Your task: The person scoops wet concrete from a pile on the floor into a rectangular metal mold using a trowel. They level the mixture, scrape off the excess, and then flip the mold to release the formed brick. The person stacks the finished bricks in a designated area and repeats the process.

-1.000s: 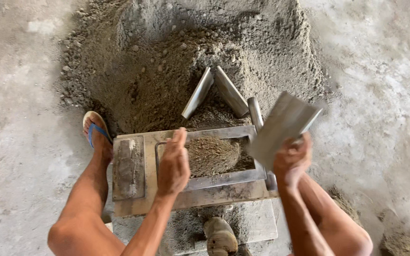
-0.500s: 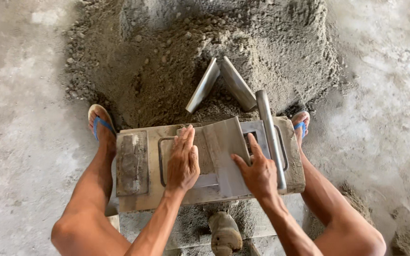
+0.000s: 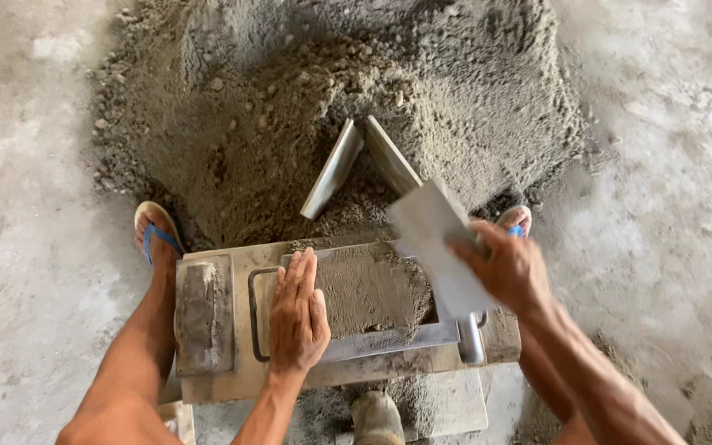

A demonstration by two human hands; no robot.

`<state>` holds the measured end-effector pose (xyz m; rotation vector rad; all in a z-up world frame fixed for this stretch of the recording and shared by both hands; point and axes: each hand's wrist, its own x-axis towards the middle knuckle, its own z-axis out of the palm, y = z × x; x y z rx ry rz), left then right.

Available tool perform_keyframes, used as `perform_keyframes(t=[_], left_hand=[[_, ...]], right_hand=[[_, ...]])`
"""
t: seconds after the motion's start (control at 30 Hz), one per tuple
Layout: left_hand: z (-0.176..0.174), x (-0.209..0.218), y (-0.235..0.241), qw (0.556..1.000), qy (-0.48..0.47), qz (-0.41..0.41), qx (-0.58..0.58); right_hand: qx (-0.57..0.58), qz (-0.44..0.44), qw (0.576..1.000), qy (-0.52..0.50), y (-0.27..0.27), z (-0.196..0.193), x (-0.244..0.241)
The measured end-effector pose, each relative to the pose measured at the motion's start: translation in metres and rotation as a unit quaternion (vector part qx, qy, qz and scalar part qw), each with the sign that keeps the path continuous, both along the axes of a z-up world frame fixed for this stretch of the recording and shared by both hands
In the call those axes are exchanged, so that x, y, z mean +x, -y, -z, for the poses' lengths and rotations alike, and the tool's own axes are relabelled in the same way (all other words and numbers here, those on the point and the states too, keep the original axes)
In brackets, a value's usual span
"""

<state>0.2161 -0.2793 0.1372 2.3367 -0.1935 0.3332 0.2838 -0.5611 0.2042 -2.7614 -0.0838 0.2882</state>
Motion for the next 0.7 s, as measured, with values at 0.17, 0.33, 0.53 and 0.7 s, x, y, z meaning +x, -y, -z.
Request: perform_keyframes(t=[0.17, 0.33, 0.53, 0.7], left_hand=[[0.009, 0.003, -0.001, 0.999, 0.017, -0.002, 0.036], [0.012, 0.003, -0.002, 1.000, 0.012, -0.009, 0.023], [0.010, -0.004, -0.001, 1.000, 0.014, 0.002, -0.009], [0.013, -0.003, -0.002, 0.999, 0.031, -0.012, -0.029]], right_hand=[[0.097, -0.100, 0.990, -0.012, -0.056, -0.037, 0.019], [0.013, 0.069, 0.998, 0.001, -0.003, 0.000, -0.033], [0.065, 0.029, 0.997, -0.016, -0.077, -0.031, -0.020], [-0.018, 0.062, 0.995, 0.078, -0.026, 0.016, -0.075]])
